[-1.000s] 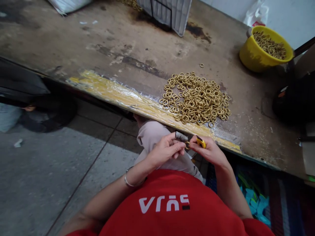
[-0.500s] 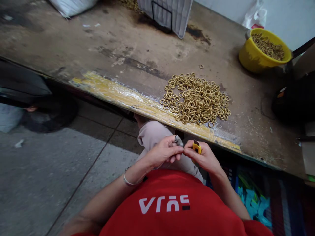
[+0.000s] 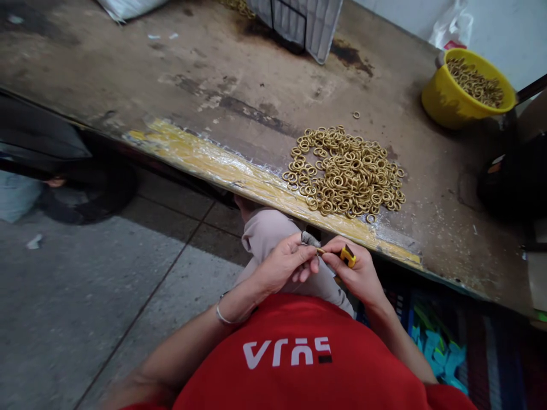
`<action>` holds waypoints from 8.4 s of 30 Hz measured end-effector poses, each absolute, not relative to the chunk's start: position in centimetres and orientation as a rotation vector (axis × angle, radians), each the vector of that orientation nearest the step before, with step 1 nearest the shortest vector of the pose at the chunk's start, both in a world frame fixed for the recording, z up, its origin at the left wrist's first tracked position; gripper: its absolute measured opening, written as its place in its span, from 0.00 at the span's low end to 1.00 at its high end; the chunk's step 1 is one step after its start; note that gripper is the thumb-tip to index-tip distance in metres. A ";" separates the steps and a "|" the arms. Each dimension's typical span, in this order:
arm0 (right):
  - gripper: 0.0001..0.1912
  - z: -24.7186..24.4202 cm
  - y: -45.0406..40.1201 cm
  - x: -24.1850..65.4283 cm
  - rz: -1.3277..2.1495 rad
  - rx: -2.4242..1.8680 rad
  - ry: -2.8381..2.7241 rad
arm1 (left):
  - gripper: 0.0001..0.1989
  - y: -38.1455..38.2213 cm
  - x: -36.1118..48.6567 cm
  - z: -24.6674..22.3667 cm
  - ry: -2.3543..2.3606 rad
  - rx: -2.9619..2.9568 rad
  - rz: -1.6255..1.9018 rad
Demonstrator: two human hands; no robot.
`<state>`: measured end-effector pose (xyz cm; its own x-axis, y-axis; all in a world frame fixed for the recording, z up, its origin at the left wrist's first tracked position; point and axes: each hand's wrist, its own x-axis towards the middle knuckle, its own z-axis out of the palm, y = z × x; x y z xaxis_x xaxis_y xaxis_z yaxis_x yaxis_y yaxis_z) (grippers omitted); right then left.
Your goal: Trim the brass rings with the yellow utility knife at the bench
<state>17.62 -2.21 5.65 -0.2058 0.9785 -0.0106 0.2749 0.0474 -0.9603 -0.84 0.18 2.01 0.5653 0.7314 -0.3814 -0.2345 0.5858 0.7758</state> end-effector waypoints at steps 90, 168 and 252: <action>0.11 4.5 -3.3 18.2 0.276 -1.695 -2.225 | 0.08 0.0 -0.5 3.9 0.882 1.359 0.792; 0.10 2.4 5.7 13.9 0.241 -2.021 -2.314 | 0.07 -0.1 -1.9 -0.5 1.220 1.969 0.621; 0.17 4.0 3.4 17.9 1.322 -1.610 -1.477 | 0.11 1.8 0.9 -0.5 1.255 1.711 1.047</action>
